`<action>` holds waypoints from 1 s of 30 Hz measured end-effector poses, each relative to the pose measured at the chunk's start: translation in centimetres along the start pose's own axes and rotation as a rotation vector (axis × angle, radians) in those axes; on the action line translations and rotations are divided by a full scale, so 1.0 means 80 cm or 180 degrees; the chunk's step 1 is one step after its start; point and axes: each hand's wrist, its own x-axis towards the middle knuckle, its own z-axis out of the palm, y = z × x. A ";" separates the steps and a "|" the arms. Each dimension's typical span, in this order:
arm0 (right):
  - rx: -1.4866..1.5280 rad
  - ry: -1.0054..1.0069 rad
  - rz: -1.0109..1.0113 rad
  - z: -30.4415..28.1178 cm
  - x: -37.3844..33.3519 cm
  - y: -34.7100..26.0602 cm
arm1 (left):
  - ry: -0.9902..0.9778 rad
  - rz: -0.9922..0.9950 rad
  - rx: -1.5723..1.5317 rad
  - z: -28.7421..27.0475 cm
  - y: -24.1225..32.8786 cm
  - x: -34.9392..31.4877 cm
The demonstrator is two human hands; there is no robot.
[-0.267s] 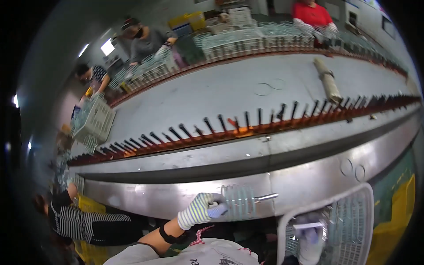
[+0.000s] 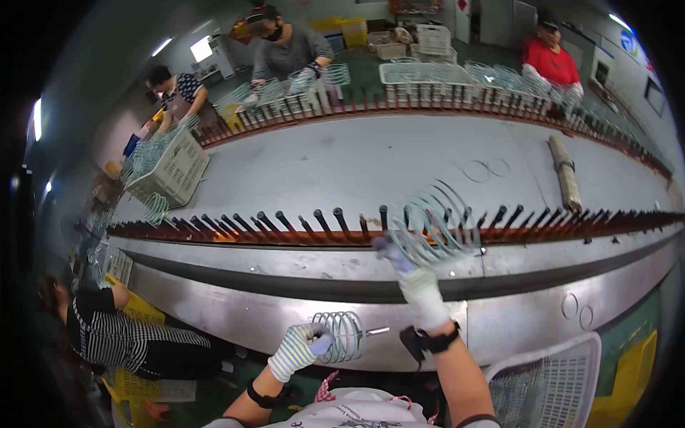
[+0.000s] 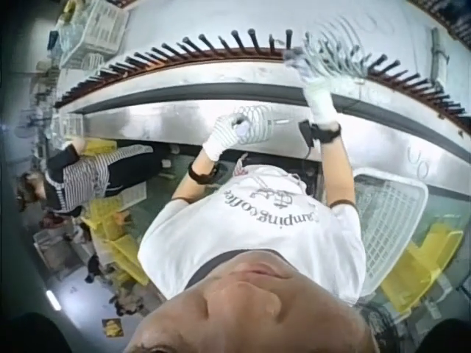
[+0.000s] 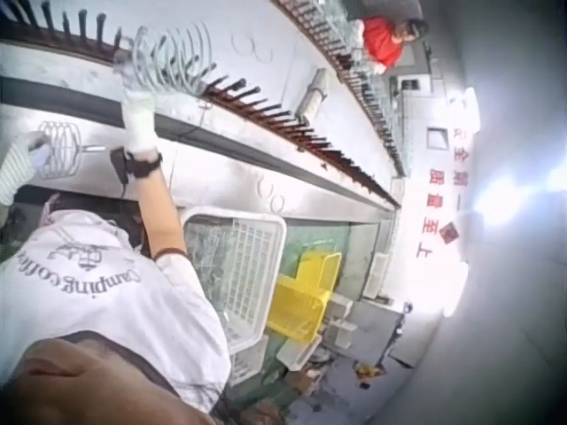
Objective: Picking plastic coil objects from a basket and placing them onto the vertical pegs of a moving conveyor belt.
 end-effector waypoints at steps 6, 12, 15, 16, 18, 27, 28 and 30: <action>-0.0055 -0.0161 -0.0191 0.123 0.133 0.132 | 0.0966 0.0146 0.0367 -0.032 -0.059 -0.028; -0.0128 0.0587 0.0367 0.169 0.148 0.164 | 0.1667 -0.0389 -0.0667 -0.082 -0.132 -0.098; -0.0540 0.0187 0.0259 0.173 0.150 0.203 | 0.1852 -0.0477 -0.0917 -0.091 -0.147 -0.106; -0.1203 0.0180 -0.0253 0.180 0.156 0.210 | 0.1905 -0.0570 -0.0992 -0.097 -0.150 -0.110; -0.1801 0.0076 -0.0207 0.189 0.162 0.221 | 0.1949 -0.0618 -0.1128 -0.104 -0.163 -0.115; -0.1997 -0.0015 0.0261 0.287 0.179 0.216 | 0.2248 -0.0824 -0.1267 -0.130 -0.191 -0.133; -0.0633 0.0033 0.0691 0.315 0.178 0.196 | 0.2261 -0.0852 -0.1273 -0.135 -0.197 -0.134; 0.1087 -0.0254 0.0873 0.328 0.195 0.221 | 0.2236 -0.0809 -0.1264 -0.147 -0.198 -0.127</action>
